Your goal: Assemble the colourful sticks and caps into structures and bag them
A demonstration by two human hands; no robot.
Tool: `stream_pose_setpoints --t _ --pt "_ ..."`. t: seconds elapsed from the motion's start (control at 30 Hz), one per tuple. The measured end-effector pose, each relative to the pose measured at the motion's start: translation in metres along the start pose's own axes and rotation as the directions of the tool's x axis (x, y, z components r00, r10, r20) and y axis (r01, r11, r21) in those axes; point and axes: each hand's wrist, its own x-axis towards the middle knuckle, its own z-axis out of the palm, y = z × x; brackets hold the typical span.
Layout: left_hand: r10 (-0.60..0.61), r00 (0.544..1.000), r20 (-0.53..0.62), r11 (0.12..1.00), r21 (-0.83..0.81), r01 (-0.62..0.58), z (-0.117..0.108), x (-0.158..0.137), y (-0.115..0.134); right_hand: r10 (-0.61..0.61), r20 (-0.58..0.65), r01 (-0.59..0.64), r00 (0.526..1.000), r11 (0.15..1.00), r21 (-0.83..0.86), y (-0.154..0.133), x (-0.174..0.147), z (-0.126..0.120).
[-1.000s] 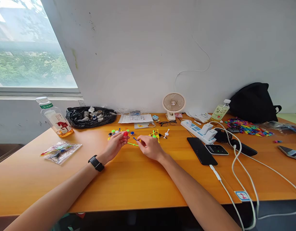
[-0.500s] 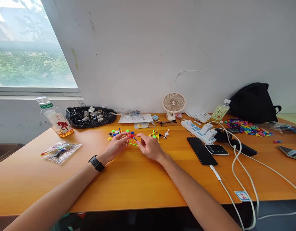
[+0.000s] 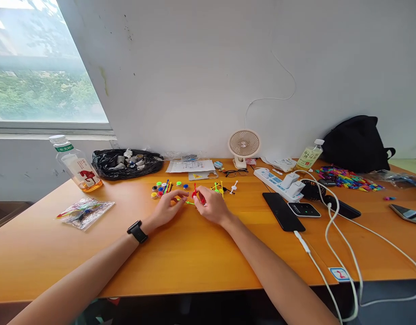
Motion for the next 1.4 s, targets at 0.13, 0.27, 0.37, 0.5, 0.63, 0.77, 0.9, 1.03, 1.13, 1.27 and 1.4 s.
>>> stream_pose_setpoints --t 0.13,0.27,0.37,0.5,0.63,0.77,0.9,1.03,1.13,1.27,1.4 --pt "0.164 0.977 0.134 0.943 0.269 -0.196 -0.002 -0.004 -0.006 0.141 -0.139 -0.160 0.980 0.977 -0.143 0.007 0.006 -0.014" --pt "0.132 0.972 0.192 0.907 0.372 -0.197 -0.006 -0.003 -0.005 0.350 -0.163 -0.386 0.923 0.825 -0.413 0.023 0.013 -0.033" --pt "0.083 0.980 0.180 0.899 0.410 -0.151 -0.009 -0.002 -0.005 0.477 -0.103 -0.439 0.873 0.674 -0.594 0.039 0.015 -0.046" --pt "0.070 0.981 0.179 0.902 0.409 -0.139 -0.009 -0.001 -0.007 0.580 -0.060 -0.454 0.812 0.564 -0.689 0.052 0.013 -0.052" --pt "0.086 0.977 0.193 0.901 0.404 -0.159 -0.009 0.000 -0.008 0.598 -0.083 -0.480 0.797 0.546 -0.687 0.054 0.011 -0.049" --pt "0.086 0.979 0.183 0.916 0.372 -0.150 -0.008 0.000 -0.006 0.545 -0.144 -0.488 0.826 0.563 -0.666 0.054 0.011 -0.045" --pt "0.048 0.991 0.125 0.936 0.342 -0.088 -0.008 -0.001 -0.004 0.412 -0.162 -0.423 0.897 0.689 -0.588 0.052 0.010 -0.038" --pt "0.006 0.997 0.077 0.960 0.280 -0.028 -0.006 -0.001 -0.002 0.230 -0.140 -0.269 0.963 0.862 -0.431 0.042 0.009 -0.024" --pt "0.038 0.999 0.039 0.968 0.246 -0.046 -0.005 -0.001 0.003 0.139 -0.084 -0.157 0.987 0.947 -0.279 0.031 0.007 -0.011" --pt "0.082 0.997 0.005 0.973 0.217 -0.081 -0.004 -0.001 0.010 -0.024 0.048 0.030 0.999 0.993 -0.114 0.018 0.004 -0.002" --pt "0.138 0.990 0.008 0.972 0.188 -0.137 -0.005 -0.001 0.013 -0.090 0.150 0.097 0.985 0.994 -0.040 0.014 0.004 -0.002"
